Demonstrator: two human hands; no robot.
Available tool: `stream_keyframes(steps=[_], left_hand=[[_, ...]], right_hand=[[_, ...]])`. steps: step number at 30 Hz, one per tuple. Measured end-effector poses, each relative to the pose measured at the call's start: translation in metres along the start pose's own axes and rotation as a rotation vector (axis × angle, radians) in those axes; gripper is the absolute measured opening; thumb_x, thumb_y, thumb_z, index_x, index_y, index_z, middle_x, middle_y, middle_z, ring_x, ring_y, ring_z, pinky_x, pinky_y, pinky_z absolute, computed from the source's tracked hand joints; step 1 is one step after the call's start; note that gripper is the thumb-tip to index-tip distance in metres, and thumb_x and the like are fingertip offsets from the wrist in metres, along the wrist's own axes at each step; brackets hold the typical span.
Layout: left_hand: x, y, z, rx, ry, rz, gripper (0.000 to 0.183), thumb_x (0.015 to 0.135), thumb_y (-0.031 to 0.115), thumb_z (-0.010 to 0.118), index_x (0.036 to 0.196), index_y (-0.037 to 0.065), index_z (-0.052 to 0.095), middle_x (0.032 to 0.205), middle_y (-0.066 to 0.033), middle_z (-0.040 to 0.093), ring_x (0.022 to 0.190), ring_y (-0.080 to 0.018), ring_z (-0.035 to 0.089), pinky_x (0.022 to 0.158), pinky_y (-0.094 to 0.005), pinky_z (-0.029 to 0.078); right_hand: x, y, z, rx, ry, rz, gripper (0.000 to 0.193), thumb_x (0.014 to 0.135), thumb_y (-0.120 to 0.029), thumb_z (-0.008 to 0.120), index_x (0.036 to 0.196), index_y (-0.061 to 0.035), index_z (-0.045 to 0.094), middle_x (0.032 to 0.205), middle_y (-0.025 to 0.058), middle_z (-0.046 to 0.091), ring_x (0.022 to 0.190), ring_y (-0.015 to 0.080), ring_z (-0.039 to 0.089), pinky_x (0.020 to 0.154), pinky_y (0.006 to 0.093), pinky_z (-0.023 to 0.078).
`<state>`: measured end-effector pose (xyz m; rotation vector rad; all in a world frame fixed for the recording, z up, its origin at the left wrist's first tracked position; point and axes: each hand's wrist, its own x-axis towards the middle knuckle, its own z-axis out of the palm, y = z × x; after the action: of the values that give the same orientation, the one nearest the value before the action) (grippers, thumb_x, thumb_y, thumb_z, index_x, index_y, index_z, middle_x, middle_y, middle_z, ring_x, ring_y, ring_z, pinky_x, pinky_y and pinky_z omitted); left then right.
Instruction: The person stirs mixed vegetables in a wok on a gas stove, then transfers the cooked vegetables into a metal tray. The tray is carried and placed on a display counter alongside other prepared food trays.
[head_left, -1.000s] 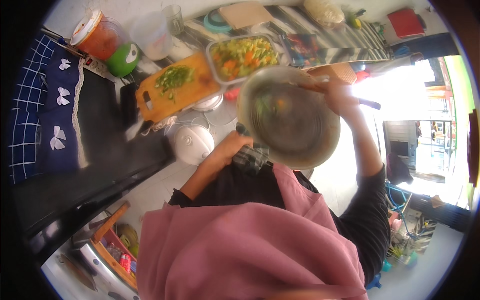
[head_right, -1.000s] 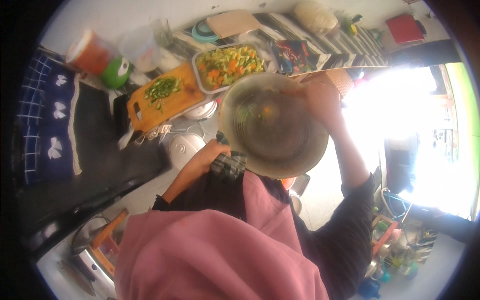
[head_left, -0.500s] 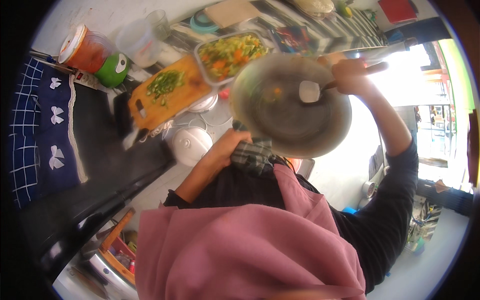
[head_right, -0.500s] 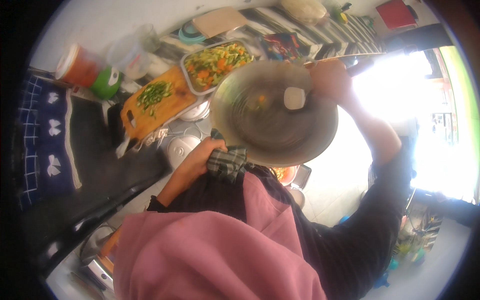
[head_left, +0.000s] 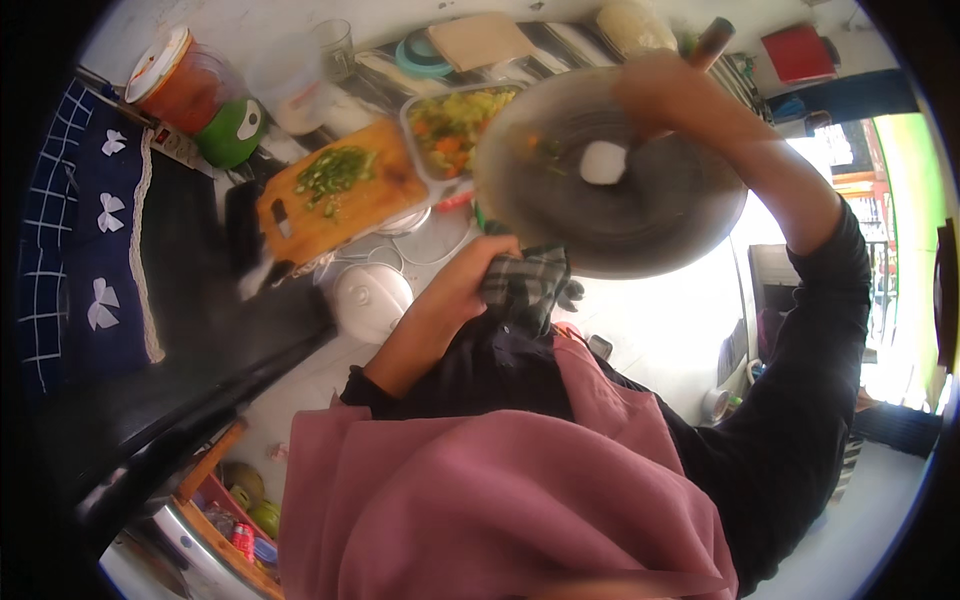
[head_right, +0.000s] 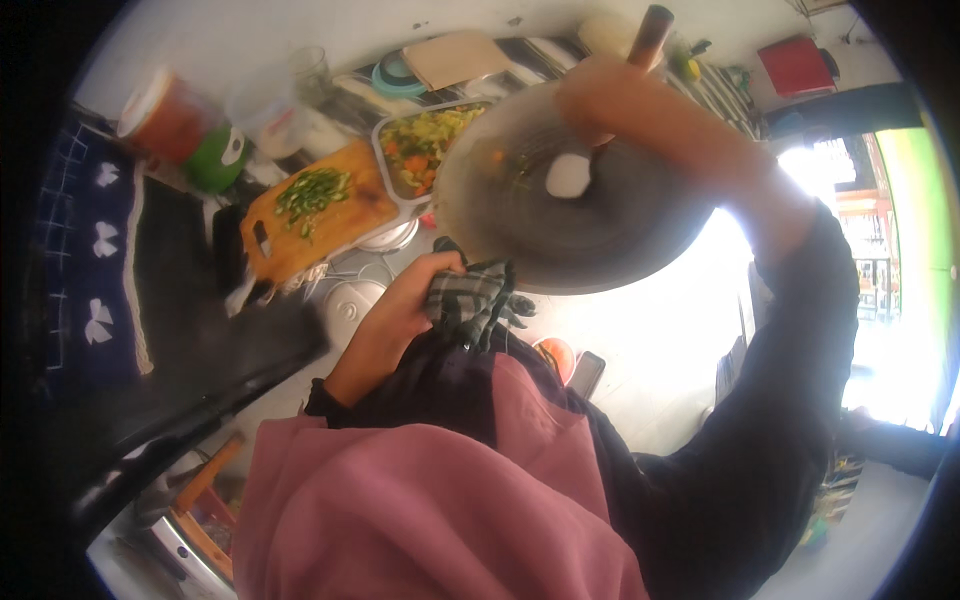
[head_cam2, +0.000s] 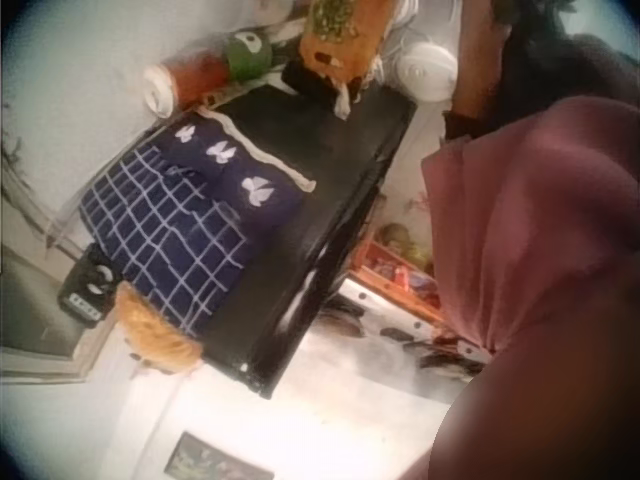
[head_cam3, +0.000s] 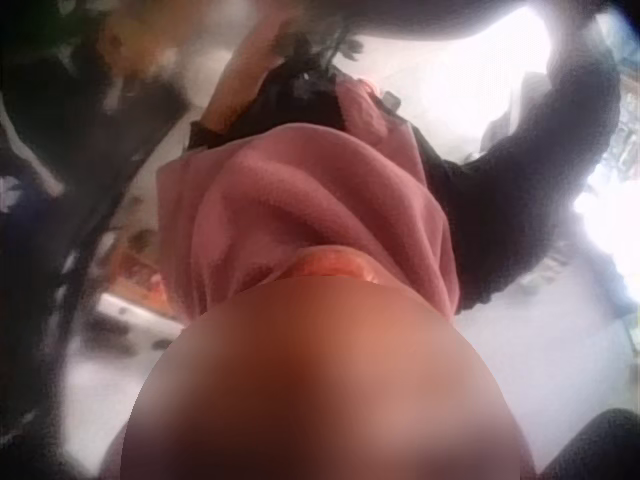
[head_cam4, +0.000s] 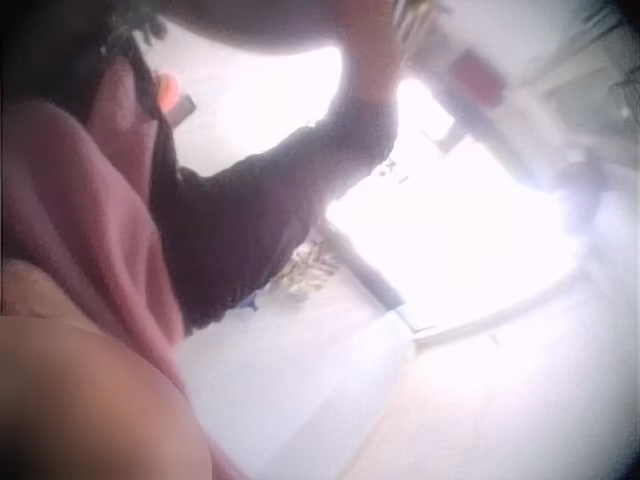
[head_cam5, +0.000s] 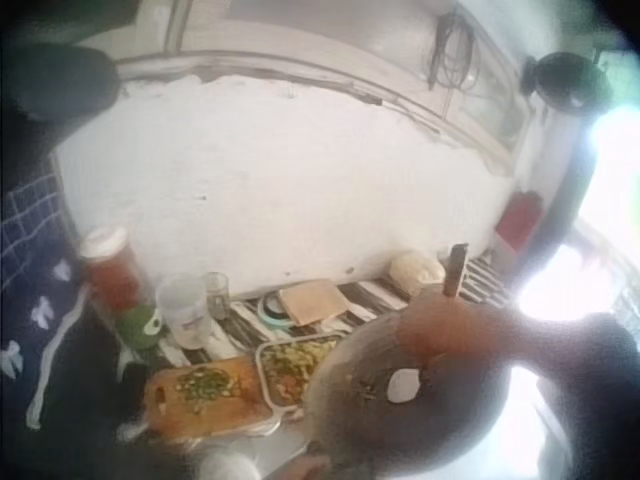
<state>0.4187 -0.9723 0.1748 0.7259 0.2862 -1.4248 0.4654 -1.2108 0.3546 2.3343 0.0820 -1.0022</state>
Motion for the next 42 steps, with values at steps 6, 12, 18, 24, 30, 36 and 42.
stream_keyframes(steps=[6, 12, 18, 24, 30, 36, 42], left_hand=[[0.01, 0.008, 0.001, -0.142, -0.11, -0.034, 0.011, 0.079, 0.015, 0.058, 0.08, 0.004, 0.061, 0.076, -0.0076, 0.065, 0.062, -0.017, 0.064, 0.056, -0.0289, 0.053], [0.016, 0.011, 0.009, -0.146, -0.052, -0.039, 0.011, 0.078, 0.013, 0.055, 0.079, 0.003, 0.06, 0.075, -0.0086, 0.064, 0.062, -0.0174, 0.062, 0.058, -0.028, 0.053], [0.026, 0.011, 0.0, -0.17, -0.249, -0.048, 0.035, 0.081, 0.019, 0.052, 0.102, -0.008, 0.06, 0.088, -0.0182, 0.068, 0.072, -0.026, 0.068, 0.065, -0.0345, 0.057], [0.024, 0.016, 0.006, -0.129, -0.332, -0.042, 0.034, 0.081, 0.018, 0.05, 0.1, -0.008, 0.06, 0.088, -0.019, 0.067, 0.074, -0.0267, 0.067, 0.067, -0.0353, 0.056], [0.018, 0.019, 0.014, -0.154, -0.292, -0.045, 0.026, 0.078, 0.015, 0.053, 0.092, -0.005, 0.061, 0.084, -0.0153, 0.066, 0.072, -0.0239, 0.065, 0.067, -0.0332, 0.055], [0.026, 0.014, 0.008, -0.129, -0.271, -0.022, 0.032, 0.08, 0.017, 0.051, 0.099, -0.007, 0.061, 0.088, -0.0178, 0.067, 0.074, -0.0265, 0.066, 0.069, -0.0355, 0.055], [0.035, 0.009, -0.001, -0.11, -0.273, -0.038, 0.039, 0.082, 0.021, 0.048, 0.105, -0.009, 0.059, 0.091, -0.0199, 0.068, 0.075, -0.0281, 0.067, 0.07, -0.0372, 0.056]], right_hand=[[0.026, -0.006, -0.005, 0.233, 0.409, -0.604, 0.034, 0.082, -0.026, 0.07, 0.112, -0.0112, 0.07, 0.112, 0.0106, 0.067, 0.11, 0.0245, 0.061, 0.092, 0.0374, 0.05], [0.064, -0.007, 0.013, 0.226, 0.487, -0.592, 0.03, 0.083, -0.024, 0.067, 0.109, -0.0109, 0.07, 0.111, 0.0112, 0.067, 0.109, 0.025, 0.061, 0.09, 0.038, 0.05], [0.062, -0.011, 0.011, 0.176, 0.477, -0.488, 0.026, 0.082, -0.022, 0.065, 0.104, -0.0095, 0.071, 0.106, 0.0123, 0.068, 0.105, 0.0261, 0.063, 0.086, 0.0389, 0.051], [0.057, -0.013, 0.001, 0.085, 0.439, -0.308, 0.022, 0.081, -0.019, 0.064, 0.099, -0.0082, 0.072, 0.102, 0.0134, 0.068, 0.1, 0.0272, 0.065, 0.082, 0.0398, 0.052], [0.048, 0.014, -0.007, -0.083, 0.377, -0.055, 0.02, 0.081, -0.017, 0.062, 0.094, -0.0068, 0.072, 0.098, 0.0145, 0.069, 0.096, 0.0282, 0.067, 0.078, 0.0406, 0.053], [0.072, 0.027, -0.001, -0.067, 0.47, 0.025, 0.016, 0.082, -0.014, 0.059, 0.086, -0.0052, 0.072, 0.091, 0.0142, 0.07, 0.086, 0.0286, 0.07, 0.068, 0.0407, 0.055], [0.077, 0.024, -0.001, 0.021, 0.41, 0.007, 0.018, 0.085, -0.018, 0.06, 0.094, -0.0079, 0.071, 0.1, 0.0126, 0.069, 0.094, 0.0288, 0.068, 0.077, 0.0428, 0.054]])
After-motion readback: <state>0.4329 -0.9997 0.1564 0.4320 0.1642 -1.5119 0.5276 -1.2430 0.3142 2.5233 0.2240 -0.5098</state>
